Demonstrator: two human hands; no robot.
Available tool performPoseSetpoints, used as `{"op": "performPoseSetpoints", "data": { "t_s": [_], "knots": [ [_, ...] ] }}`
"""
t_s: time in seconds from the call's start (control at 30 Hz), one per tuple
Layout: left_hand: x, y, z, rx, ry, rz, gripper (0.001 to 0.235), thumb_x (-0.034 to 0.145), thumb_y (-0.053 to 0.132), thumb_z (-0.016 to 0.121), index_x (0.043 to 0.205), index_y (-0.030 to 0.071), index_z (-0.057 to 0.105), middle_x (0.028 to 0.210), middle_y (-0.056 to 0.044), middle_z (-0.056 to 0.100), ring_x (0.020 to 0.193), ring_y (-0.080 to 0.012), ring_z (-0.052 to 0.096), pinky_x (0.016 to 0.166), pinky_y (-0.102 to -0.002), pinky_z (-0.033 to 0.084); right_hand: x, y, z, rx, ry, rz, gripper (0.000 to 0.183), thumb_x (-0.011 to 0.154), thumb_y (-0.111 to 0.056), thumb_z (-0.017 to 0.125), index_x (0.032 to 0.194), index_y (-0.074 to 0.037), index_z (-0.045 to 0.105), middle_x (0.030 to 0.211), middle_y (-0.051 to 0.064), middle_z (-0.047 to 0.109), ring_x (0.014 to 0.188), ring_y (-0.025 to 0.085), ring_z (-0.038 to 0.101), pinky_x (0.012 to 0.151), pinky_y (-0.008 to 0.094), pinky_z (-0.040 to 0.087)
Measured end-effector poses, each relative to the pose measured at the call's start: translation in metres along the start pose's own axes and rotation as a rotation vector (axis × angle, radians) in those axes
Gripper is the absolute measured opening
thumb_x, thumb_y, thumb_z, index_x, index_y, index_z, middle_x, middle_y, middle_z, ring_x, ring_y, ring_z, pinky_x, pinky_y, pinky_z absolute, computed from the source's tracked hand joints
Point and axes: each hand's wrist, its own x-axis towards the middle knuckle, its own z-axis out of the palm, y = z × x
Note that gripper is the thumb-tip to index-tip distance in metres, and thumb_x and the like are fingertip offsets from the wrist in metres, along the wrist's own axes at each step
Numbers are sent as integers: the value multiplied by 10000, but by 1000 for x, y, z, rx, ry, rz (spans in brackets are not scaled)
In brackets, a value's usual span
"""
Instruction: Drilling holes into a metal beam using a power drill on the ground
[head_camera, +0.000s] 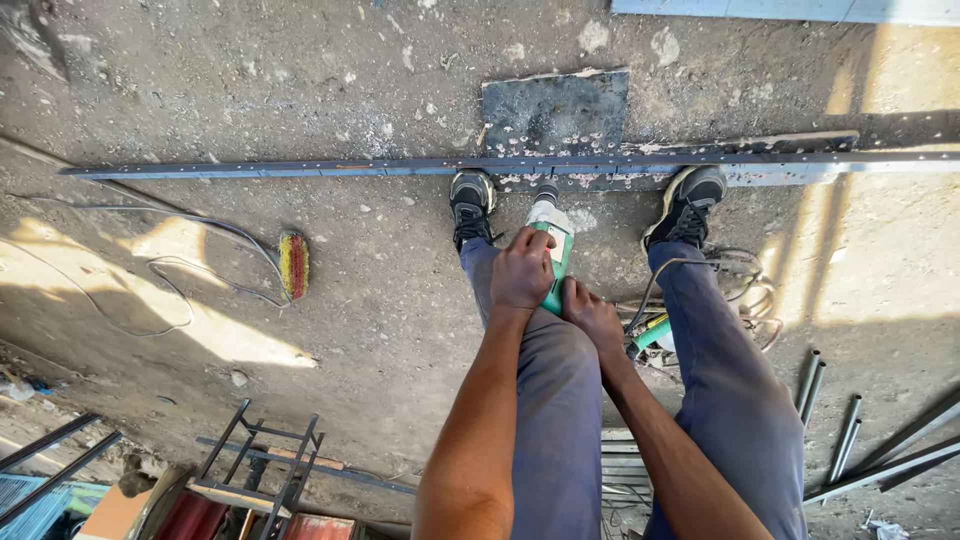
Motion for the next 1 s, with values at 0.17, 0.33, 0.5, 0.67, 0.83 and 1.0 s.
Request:
{"op": "performPoseSetpoints", "data": {
  "t_s": [0.17, 0.33, 0.5, 0.67, 0.83, 1.0],
  "knots": [
    [-3, 2, 11, 22, 34, -1, 150, 860, 179, 564, 890, 327, 558, 892, 58, 568, 731, -298, 719, 606, -467, 631, 0, 5, -14, 34, -56, 7, 274, 807, -175, 567, 1071, -118, 521, 830, 18, 598, 532, 328, 705, 484, 443, 582],
    [-6, 4, 12, 15, 49, -25, 130, 856, 177, 570, 889, 302, 561, 889, 44, 566, 748, -288, 717, 600, -465, 629, -1, 11, -11, 20, -64, -27, 222, 828, -162, 561, 1043, -138, 508, 844, 8, 602, 566, 307, 720, 506, 419, 594],
    [-4, 0, 10, -17, 49, -9, 132, 860, 180, 578, 899, 305, 557, 886, 38, 567, 775, -296, 716, 610, -483, 638, -3, 13, -3, 160, -249, 28, 274, 863, -192, 543, 1114, -114, 465, 939, 85, 628, 646, 441, 718, 568, 537, 598],
    [-4, 0, 13, -20, 38, -20, 137, 857, 179, 583, 904, 305, 556, 890, 40, 565, 776, -287, 718, 624, -475, 639, 3, 15, -17, 211, -369, 66, 319, 883, -231, 547, 1156, -120, 424, 1022, 118, 632, 708, 493, 711, 612, 584, 593],
    [-1, 2, 7, -28, 26, -28, 134, 861, 176, 580, 900, 302, 559, 880, 40, 567, 792, -279, 722, 633, -472, 640, 8, 15, -25, 216, -405, 68, 333, 889, -261, 557, 1160, -114, 431, 1026, 122, 629, 728, 491, 719, 643, 592, 593],
    [-2, -1, 13, -44, 4, -51, 144, 865, 176, 577, 898, 311, 539, 895, 46, 564, 791, -294, 724, 654, -503, 645, 8, 15, -25, 192, -337, 47, 357, 849, -284, 574, 1146, -126, 453, 965, 103, 621, 688, 451, 722, 606, 553, 599]
  ]
}}
